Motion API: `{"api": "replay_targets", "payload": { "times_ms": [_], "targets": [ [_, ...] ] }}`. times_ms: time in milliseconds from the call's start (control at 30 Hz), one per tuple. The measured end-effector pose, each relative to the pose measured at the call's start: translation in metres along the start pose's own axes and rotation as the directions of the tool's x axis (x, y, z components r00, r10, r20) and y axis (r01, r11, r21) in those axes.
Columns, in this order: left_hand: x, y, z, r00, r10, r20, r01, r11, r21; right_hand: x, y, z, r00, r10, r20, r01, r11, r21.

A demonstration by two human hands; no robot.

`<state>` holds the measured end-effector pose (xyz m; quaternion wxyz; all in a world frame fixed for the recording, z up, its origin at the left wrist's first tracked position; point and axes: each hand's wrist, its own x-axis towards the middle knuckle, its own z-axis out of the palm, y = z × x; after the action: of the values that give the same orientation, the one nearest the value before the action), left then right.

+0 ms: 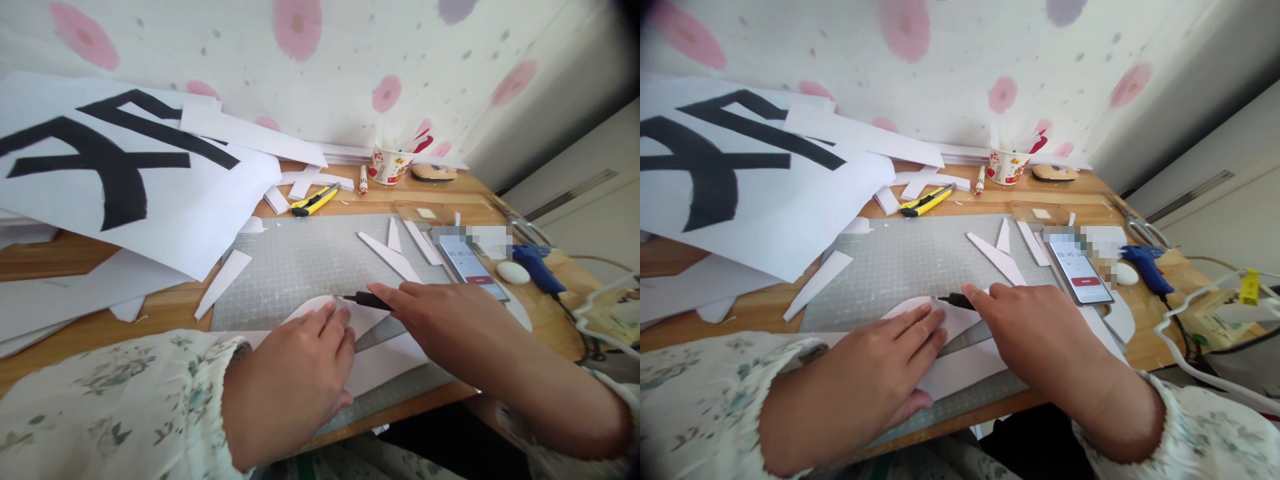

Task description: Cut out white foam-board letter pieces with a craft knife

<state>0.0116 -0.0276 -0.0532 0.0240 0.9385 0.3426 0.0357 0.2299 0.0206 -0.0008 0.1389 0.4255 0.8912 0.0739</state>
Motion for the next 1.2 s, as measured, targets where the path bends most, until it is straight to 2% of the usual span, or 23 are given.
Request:
{"api": "replay_targets", "payload": {
  "times_ms": [300,533,900,1067,1200],
  "targets": [
    [0.003,0.001,-0.004,0.998,-0.030,0.063,0.034,0.998,-0.055,0.003,-0.002,-0.010,1.000,0.011,-0.011,-0.012,0.995,-0.099],
    [0.002,0.000,-0.004,0.994,-0.035,0.103,0.042,0.997,-0.065,-0.006,-0.002,-0.014,1.000,-0.010,0.000,0.010,0.991,-0.131],
    [0.000,0.000,-0.001,0.997,-0.035,0.069,0.038,0.998,-0.054,-0.008,-0.015,-0.014,0.996,-0.011,-0.083,-0.003,0.986,-0.169],
    [0.002,0.000,-0.005,0.991,-0.044,0.130,0.054,0.996,-0.072,-0.011,-0.020,-0.012,0.997,0.009,-0.081,-0.025,0.981,-0.191],
    [0.004,0.000,-0.008,0.985,-0.048,0.166,0.062,0.995,-0.079,-0.014,-0.023,-0.012,0.998,0.044,-0.036,-0.050,0.983,-0.178]
  ]
}}
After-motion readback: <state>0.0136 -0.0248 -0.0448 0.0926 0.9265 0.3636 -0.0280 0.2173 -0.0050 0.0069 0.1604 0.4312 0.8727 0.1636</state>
